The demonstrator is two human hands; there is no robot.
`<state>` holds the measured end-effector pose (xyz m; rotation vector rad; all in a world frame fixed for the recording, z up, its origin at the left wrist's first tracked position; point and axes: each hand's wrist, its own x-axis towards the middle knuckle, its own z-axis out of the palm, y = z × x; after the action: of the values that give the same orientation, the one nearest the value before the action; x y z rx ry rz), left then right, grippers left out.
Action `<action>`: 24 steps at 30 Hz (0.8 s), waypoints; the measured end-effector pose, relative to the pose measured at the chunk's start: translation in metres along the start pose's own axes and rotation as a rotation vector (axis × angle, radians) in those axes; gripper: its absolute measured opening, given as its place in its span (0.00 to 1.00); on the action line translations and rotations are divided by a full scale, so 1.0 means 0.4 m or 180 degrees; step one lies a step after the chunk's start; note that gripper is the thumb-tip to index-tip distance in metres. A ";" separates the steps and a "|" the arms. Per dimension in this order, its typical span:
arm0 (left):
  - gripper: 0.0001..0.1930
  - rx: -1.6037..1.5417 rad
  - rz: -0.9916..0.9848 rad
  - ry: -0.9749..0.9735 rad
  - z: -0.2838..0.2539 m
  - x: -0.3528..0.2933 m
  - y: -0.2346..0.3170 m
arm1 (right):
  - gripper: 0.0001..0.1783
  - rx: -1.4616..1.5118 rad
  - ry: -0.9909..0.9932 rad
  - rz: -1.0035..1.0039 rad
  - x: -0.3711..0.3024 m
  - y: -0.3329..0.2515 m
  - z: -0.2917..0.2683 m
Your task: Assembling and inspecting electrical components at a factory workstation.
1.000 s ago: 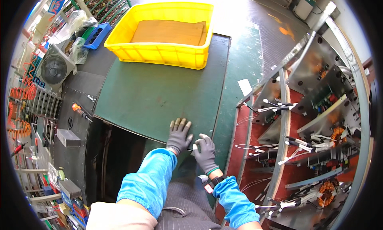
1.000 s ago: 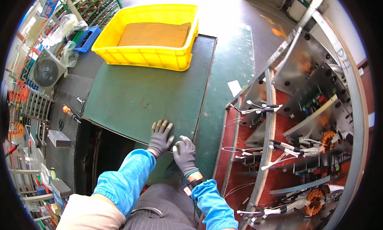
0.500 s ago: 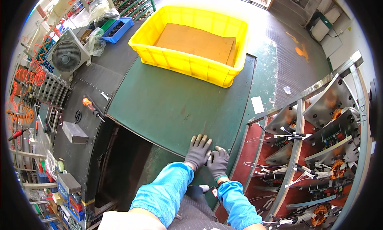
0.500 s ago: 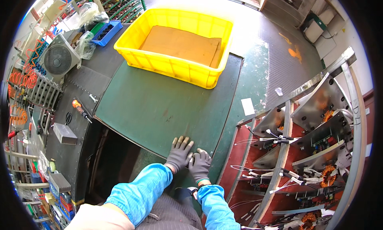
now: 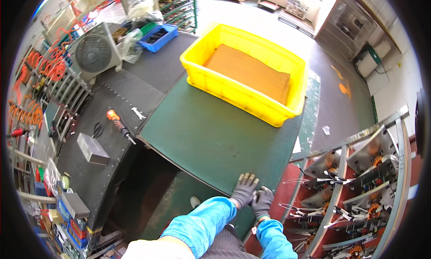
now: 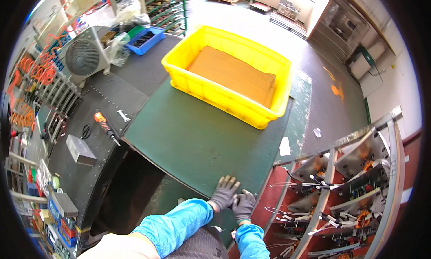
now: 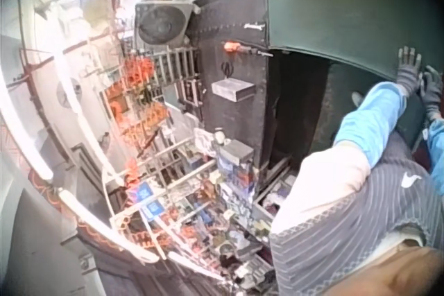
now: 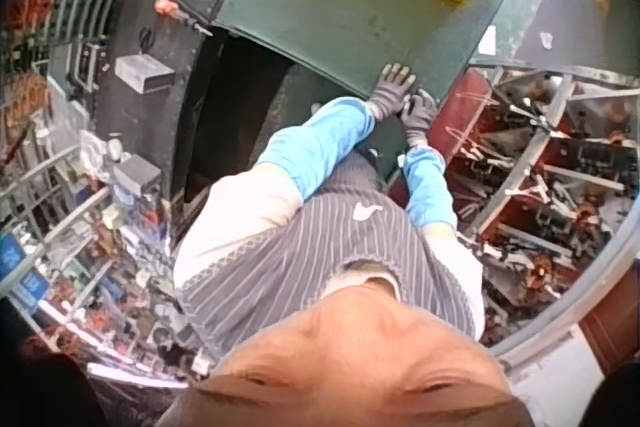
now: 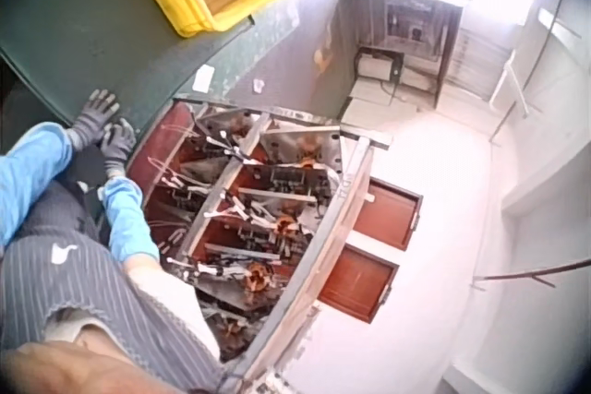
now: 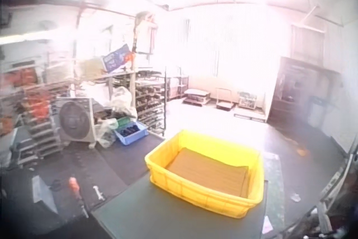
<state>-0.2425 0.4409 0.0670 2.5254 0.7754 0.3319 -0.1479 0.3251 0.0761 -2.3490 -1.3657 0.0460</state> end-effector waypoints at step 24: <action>0.24 0.1857 -0.3567 0.1515 -0.737 -1.057 -1.109 | 0.13 -0.0518 -0.0707 -0.0337 0.080 -0.100 0.022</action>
<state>-0.8965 0.6276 0.0581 1.9974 2.5663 0.3214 -0.1663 0.3719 0.0885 -2.4594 -1.6543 0.1757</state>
